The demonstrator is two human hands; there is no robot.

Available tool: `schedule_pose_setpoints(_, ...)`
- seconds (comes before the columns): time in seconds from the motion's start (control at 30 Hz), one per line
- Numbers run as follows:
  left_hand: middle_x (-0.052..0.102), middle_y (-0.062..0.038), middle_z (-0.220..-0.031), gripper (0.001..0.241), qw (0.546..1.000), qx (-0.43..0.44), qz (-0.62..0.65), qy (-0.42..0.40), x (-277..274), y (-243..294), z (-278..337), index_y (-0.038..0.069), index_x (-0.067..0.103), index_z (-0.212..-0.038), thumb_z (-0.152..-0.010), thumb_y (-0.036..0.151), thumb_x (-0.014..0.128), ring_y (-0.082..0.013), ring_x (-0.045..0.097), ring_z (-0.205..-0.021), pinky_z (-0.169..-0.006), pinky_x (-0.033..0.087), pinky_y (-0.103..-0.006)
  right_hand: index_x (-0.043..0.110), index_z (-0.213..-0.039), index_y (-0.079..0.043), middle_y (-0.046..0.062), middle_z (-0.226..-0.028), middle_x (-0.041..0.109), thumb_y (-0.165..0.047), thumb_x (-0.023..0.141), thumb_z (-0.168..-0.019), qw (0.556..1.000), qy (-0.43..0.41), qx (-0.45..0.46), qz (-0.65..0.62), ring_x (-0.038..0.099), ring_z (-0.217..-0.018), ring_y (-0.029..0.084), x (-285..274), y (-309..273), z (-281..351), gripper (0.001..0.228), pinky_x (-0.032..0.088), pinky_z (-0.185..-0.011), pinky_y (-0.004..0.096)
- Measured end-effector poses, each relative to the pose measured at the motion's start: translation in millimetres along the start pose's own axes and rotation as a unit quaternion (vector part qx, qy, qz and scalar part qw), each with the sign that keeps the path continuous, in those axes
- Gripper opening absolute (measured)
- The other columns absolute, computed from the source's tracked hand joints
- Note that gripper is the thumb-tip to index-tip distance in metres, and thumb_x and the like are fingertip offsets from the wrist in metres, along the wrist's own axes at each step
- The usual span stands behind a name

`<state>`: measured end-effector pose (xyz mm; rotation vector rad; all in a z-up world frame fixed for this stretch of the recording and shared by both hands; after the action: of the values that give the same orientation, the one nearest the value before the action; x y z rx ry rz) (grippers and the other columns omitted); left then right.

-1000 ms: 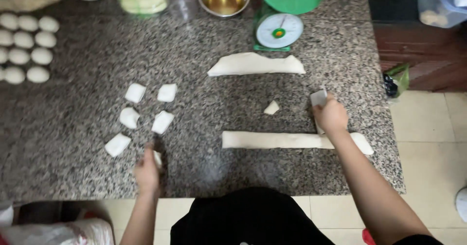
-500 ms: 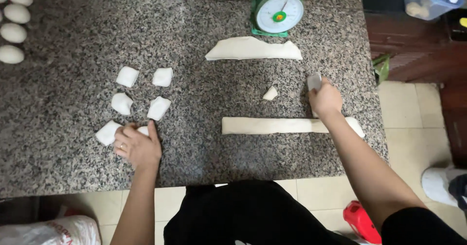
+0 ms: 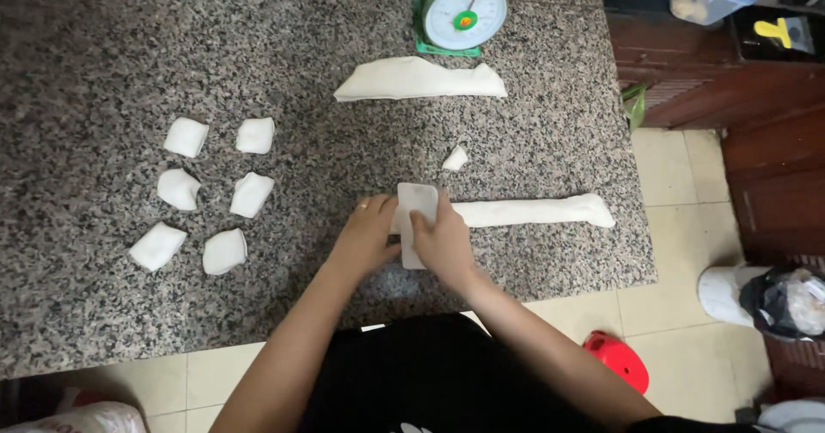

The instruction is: Cutting portions of dough using a scraper and weighing them on a scale.

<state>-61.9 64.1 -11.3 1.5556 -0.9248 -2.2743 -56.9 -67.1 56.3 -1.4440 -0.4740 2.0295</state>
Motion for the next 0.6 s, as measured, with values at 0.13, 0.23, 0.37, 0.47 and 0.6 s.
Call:
schedule_pose_setpoints(0.13, 0.058, -0.014, -0.134, 0.072, 1.000, -0.016, -0.006, -0.012, 16.9, -17.9, -16.0, 0.007, 0.056, -0.146, -0.084, 0.033, 0.080, -0.0384, 0.054, -0.132, -0.100, 0.057, -0.0470, 0.048, -0.149, 0.007, 0.034, -0.117, 0.071, -0.033, 0.062, -0.098, 0.998, -0.009, -0.009, 0.066, 0.070, -0.112, 0.051, 15.7, 16.7, -12.7, 0.066, 0.060, -0.088, 0.062)
schedule_pose_setpoints(0.23, 0.057, -0.012, -0.126, 0.074, 1.000, -0.023, -0.013, 0.000, 30.6, -26.4, -17.5, 0.009, 0.058, -0.142, -0.080, 0.042, 0.082, -0.0371, 0.056, -0.125, -0.097, 0.057, -0.0483, 0.045, -0.152, 0.007, 0.032, -0.121, 0.070, -0.030, 0.058, -0.100, 0.994, -0.027, -0.030, 0.100, 0.070, -0.110, 0.050, 23.3, 17.6, -15.8, 0.065, 0.060, -0.087, 0.062)
schedule_pose_setpoints(0.37, 0.058, -0.011, -0.120, 0.068, 0.998, -0.021, -0.025, 0.051, 37.2, -30.4, -20.0, 0.007, 0.066, -0.133, -0.075, 0.037, 0.085, -0.0371, 0.059, -0.119, -0.089, 0.060, -0.0472, 0.046, -0.151, -0.002, 0.028, -0.117, 0.070, -0.030, 0.057, -0.099, 0.986, -0.047, -0.043, 0.155, 0.070, -0.105, 0.053, 34.0, 13.8, -19.1, 0.060, 0.059, -0.087, 0.066)
schedule_pose_setpoints(0.47, 0.057, -0.012, -0.116, 0.058, 0.996, -0.019, -0.044, 0.077, 32.6, -23.6, -13.8, 0.006, 0.068, -0.128, -0.076, 0.026, 0.084, -0.0386, 0.060, -0.117, -0.087, 0.060, -0.0452, 0.046, -0.148, -0.004, 0.028, -0.114, 0.070, -0.028, 0.055, -0.099, 0.984, -0.068, -0.028, 0.160, 0.070, -0.105, 0.056, 38.7, 8.1, -21.1, 0.055, 0.058, -0.090, 0.068)
schedule_pose_setpoints(0.6, 0.060, -0.014, -0.106, 0.039, 0.983, 0.007, -0.097, 0.156, 23.8, -18.9, -7.8, 0.006, 0.072, -0.119, -0.080, 0.013, 0.075, -0.0376, 0.063, -0.112, -0.085, 0.061, -0.0384, 0.050, -0.142, -0.010, 0.028, -0.114, 0.069, -0.023, 0.048, -0.099, 0.986, -0.085, -0.026, 0.140, 0.069, -0.104, 0.058, 40.7, -13.1, -22.5, 0.045, 0.057, -0.092, 0.068)
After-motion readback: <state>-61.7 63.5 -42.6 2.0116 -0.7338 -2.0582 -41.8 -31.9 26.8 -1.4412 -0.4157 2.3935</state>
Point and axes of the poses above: each hand's wrist, its own z-axis away from the middle knuckle, its own x-axis out of the palm, y = z × x, the point moved 8 cm from there along -z, towards the middle knuckle
